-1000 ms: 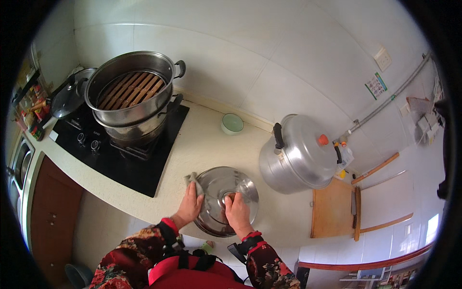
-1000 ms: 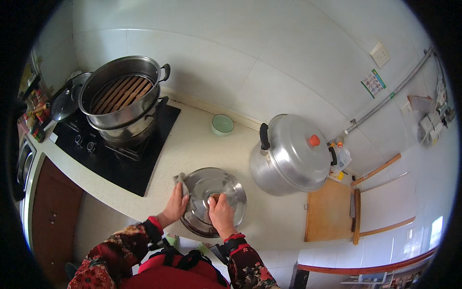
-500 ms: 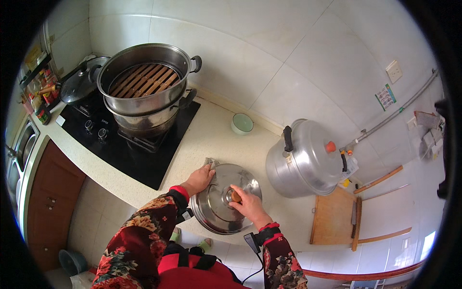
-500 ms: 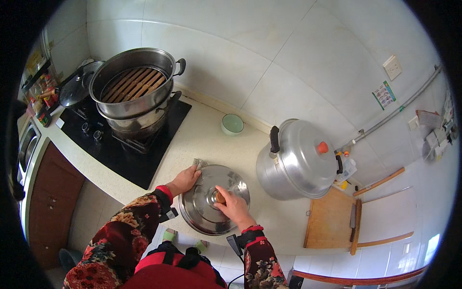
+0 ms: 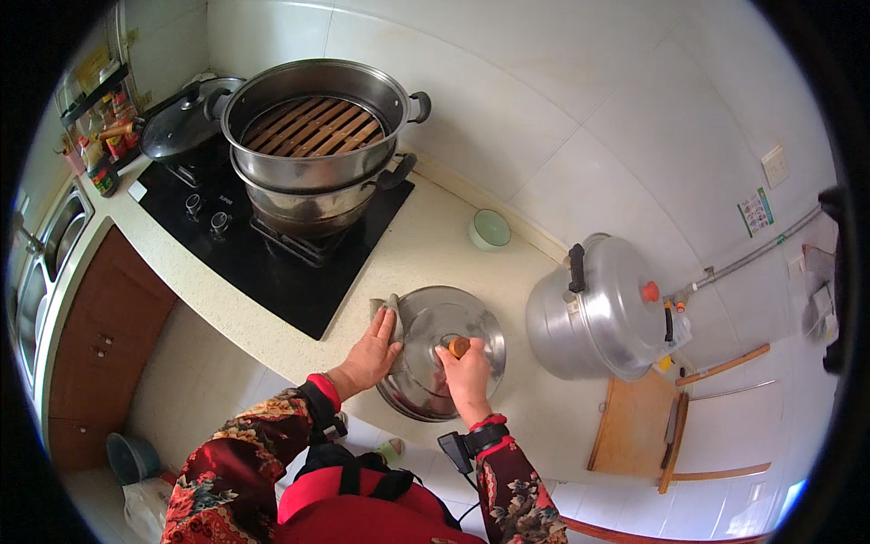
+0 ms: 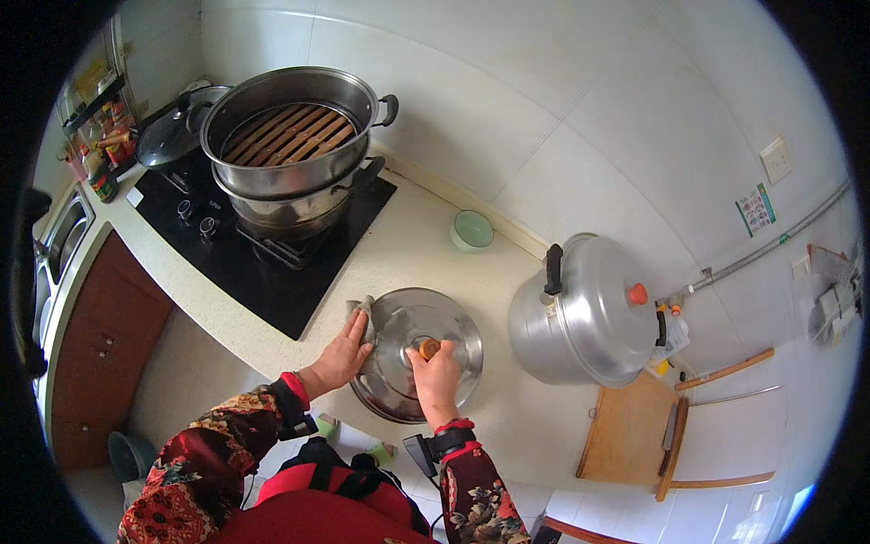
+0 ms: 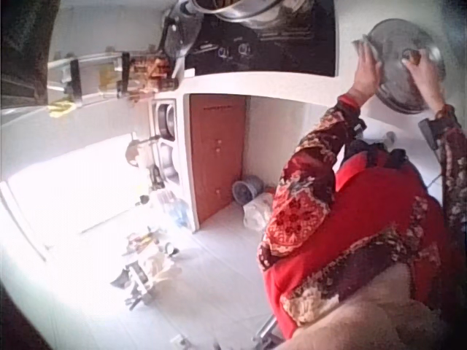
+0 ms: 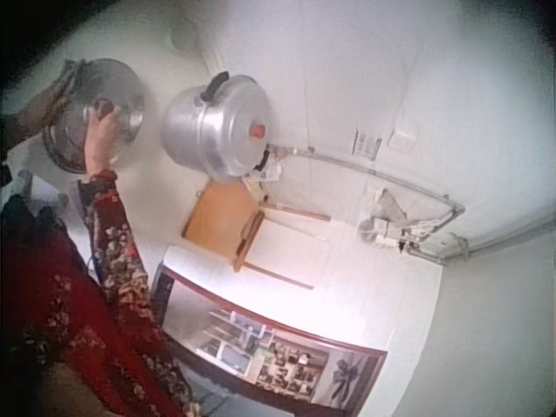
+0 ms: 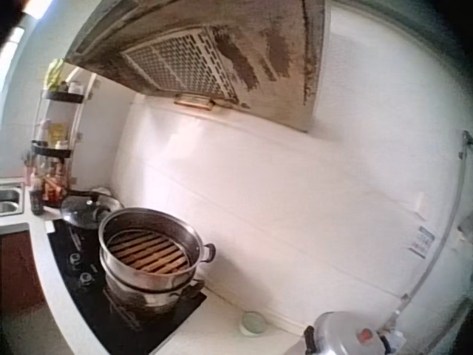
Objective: The person wipes a water bottle with a cloth, then wipes a small bottle and the countertop near the sink. They then wipe the lid of a steamer pot on the stove and place the lid back on the pot.
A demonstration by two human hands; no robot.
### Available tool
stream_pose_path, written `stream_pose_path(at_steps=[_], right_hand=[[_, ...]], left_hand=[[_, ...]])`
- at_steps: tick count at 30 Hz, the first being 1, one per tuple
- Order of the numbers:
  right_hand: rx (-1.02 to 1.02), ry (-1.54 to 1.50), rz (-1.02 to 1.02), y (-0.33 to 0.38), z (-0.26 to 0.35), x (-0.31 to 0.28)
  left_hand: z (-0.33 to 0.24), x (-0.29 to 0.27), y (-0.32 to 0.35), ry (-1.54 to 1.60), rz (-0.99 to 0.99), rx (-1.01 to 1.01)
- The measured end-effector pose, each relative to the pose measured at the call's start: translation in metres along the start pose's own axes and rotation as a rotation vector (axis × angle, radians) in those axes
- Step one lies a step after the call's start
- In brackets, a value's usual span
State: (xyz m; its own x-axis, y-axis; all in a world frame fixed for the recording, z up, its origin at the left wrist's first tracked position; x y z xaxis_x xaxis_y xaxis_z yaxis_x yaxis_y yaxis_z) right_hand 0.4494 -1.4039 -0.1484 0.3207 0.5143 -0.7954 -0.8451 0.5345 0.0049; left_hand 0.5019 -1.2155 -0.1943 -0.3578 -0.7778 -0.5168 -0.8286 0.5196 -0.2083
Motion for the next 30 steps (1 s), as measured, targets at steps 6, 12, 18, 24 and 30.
stream_pose_path(at_steps=[6, 12, 18, 24, 30], right_hand=[[0.057, -0.133, 0.216, 0.007, -0.008, 0.02], [-0.248, 0.251, 0.203, -0.003, 0.009, 0.0], [-0.345, 0.177, 0.163, -0.004, -0.003, -0.001], [-0.332, 0.208, 0.206, 0.003, 0.007, -0.004], [-0.348, 0.174, 0.165, 0.008, 0.006, -0.004]], left_hand=[[-0.044, 0.021, -0.005, -0.446, 0.161, 0.217], [-0.068, 0.04, -0.033, -0.501, 0.192, 0.393], [-0.083, 0.058, -0.001, -0.498, 0.251, 0.411], [-0.092, 0.07, 0.056, -0.462, 0.421, 0.566], [-0.085, 0.052, 0.017, -0.477, 0.308, 0.468]])
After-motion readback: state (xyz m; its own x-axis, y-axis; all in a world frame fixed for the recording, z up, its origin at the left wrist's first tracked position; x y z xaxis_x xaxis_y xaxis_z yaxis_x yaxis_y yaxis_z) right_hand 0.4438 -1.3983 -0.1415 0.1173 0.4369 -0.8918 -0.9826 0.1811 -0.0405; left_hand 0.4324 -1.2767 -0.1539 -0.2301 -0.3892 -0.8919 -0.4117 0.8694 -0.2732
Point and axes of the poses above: each hand's wrist, its own y-axis away from the middle knuckle, its own x-axis out of the palm, z = x × y, the point moved 10 cm from there along -y, towards the middle knuckle, and after that the axes turned 10 degrees about x, right-handed, at the moved point
